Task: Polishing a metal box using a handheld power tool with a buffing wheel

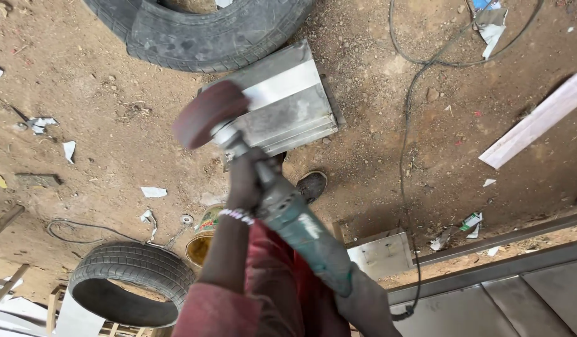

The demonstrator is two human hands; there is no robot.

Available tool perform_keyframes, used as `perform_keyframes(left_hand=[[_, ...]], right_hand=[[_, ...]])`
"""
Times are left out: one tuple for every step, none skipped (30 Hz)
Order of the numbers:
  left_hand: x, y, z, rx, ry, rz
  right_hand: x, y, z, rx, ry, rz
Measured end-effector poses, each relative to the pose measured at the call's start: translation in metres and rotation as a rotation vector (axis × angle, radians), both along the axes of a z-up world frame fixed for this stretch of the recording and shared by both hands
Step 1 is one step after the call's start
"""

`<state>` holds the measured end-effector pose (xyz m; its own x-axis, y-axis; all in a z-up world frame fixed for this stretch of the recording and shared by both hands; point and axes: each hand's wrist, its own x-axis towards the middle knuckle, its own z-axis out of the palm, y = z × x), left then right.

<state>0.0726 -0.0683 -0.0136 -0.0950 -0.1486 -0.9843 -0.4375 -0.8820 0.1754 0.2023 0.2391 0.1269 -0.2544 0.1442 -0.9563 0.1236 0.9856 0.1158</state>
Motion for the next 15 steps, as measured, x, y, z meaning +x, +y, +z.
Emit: perform_keyframes(left_hand=[[0.015, -0.017, -0.001, 0.007, -0.048, 0.104], [0.015, -0.026, 0.006, 0.011, -0.051, 0.103], [0.014, -0.037, 0.012, -0.027, -0.094, 0.089], [0.016, -0.049, 0.020, -0.072, -0.138, 0.080], [0.016, -0.053, 0.022, -0.074, -0.142, 0.084], [0.014, -0.055, 0.023, -0.042, -0.131, 0.084], [0.012, -0.058, 0.024, -0.010, -0.120, 0.085], [0.013, -0.053, 0.023, -0.006, -0.121, 0.091], [0.013, -0.048, 0.024, -0.005, -0.119, 0.094], [0.010, -0.046, 0.024, -0.012, -0.112, 0.095], [0.007, -0.047, 0.020, -0.018, -0.110, 0.098], [0.007, -0.044, 0.018, -0.009, -0.073, 0.119], [0.007, -0.040, 0.016, 0.000, -0.036, 0.141], [0.001, -0.046, 0.016, 0.001, -0.031, 0.139], [-0.005, -0.051, 0.014, 0.009, -0.018, 0.094]], right_hand=[[-0.004, -0.011, -0.002, -0.074, -0.050, 0.027], [-0.014, -0.021, 0.000, -0.070, -0.053, 0.026], [-0.024, -0.032, 0.001, -0.097, -0.072, 0.018], [-0.032, -0.043, 0.001, -0.132, -0.093, 0.015], [-0.030, -0.045, 0.000, -0.134, -0.097, 0.018], [-0.031, -0.047, -0.002, -0.128, -0.090, 0.021], [-0.032, -0.048, -0.003, -0.123, -0.083, 0.023], [-0.028, -0.044, -0.001, -0.119, -0.085, 0.029], [-0.025, -0.040, 0.002, -0.096, -0.086, 0.054], [-0.023, -0.038, 0.001, -0.082, -0.083, 0.074], [-0.023, -0.036, -0.003, -0.087, -0.081, 0.078], [-0.020, -0.031, -0.004, -0.100, -0.056, 0.079], [-0.017, -0.024, -0.004, -0.114, -0.031, 0.081], [-0.022, -0.030, -0.006, -0.113, -0.026, 0.079], [-0.027, -0.035, -0.008, -0.142, 0.040, 0.096]])
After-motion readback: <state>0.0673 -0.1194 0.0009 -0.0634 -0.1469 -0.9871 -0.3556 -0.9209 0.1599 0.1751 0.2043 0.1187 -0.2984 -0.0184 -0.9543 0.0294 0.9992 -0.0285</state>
